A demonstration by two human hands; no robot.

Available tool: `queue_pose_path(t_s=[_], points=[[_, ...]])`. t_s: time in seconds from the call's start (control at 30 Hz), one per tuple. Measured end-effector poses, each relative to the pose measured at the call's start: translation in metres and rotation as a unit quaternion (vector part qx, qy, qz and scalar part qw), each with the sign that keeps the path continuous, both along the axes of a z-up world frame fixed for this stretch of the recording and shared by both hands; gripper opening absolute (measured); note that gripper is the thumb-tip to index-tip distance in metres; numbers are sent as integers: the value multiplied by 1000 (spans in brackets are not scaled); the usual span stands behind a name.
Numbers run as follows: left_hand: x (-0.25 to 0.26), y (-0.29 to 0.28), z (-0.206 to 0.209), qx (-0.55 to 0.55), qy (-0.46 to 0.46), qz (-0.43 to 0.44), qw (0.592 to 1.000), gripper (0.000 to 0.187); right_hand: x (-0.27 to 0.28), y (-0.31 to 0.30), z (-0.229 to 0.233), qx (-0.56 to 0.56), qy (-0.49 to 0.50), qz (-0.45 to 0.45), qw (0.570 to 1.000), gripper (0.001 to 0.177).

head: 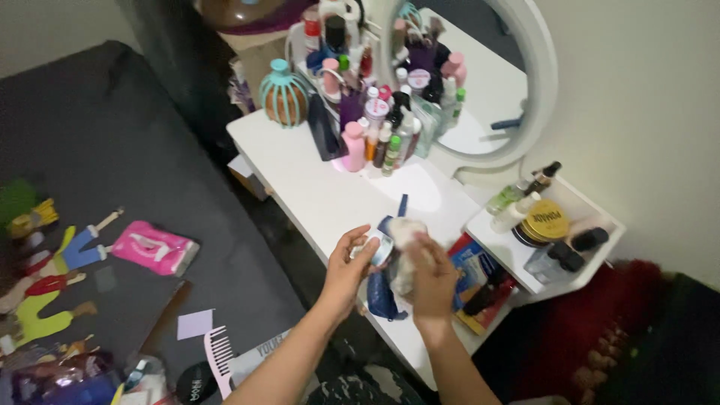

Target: Cleaning perfume bottles and organizing cosmetic products on a vanity and in a makeup bag.

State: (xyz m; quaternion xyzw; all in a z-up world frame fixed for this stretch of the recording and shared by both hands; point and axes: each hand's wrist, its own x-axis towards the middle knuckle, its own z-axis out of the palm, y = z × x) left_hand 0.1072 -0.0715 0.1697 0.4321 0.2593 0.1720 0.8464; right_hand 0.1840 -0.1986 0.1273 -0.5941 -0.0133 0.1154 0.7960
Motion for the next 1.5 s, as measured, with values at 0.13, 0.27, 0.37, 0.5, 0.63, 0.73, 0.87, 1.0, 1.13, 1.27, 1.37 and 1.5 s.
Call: queue_pose_path(t_s=[0.13, 0.27, 0.37, 0.5, 0.63, 0.73, 0.87, 1.0, 1.13, 1.27, 1.37, 1.5], points=[[-19, 14, -48, 197, -37, 47, 979, 24, -39, 42, 52, -183, -496, 9, 849, 18], [-43, 26, -35, 224, -78, 51, 970, 28, -37, 66, 53, -112, -321, 56, 939, 12], [-57, 32, -9, 165, -144, 49, 974, 34, -25, 74, 18, 8, -80, 166, 983, 15], [-69, 42, 36, -53, -159, 53, 984, 45, -36, 83, 45, 64, -176, 211, 959, 19], [-81, 52, 30, 64, -37, 77, 994, 46, -63, 80, 102, -102, -394, 241, 881, 53], [-86, 46, 27, 65, -27, 113, 991, 48, -65, 86, 90, -163, -588, 187, 770, 60], [-83, 38, 17, 256, -23, 128, 958, 46, -60, 98, 41, -120, -559, 154, 806, 54], [-91, 33, 32, 403, -54, 125, 905, 43, -67, 99, 29, -70, -472, 178, 861, 61], [-100, 30, 46, 489, -73, 142, 858, 42, -77, 100, 20, -45, -362, 196, 910, 60], [-103, 44, 34, 556, -57, 147, 816, 39, -85, 107, 37, 51, -30, 286, 956, 54], [-108, 47, 35, 572, -67, 150, 804, 41, -89, 102, 66, 60, 160, 326, 930, 48], [-123, 46, 56, 512, -62, 114, 849, 49, -87, 97, 76, -44, 101, 321, 941, 47]])
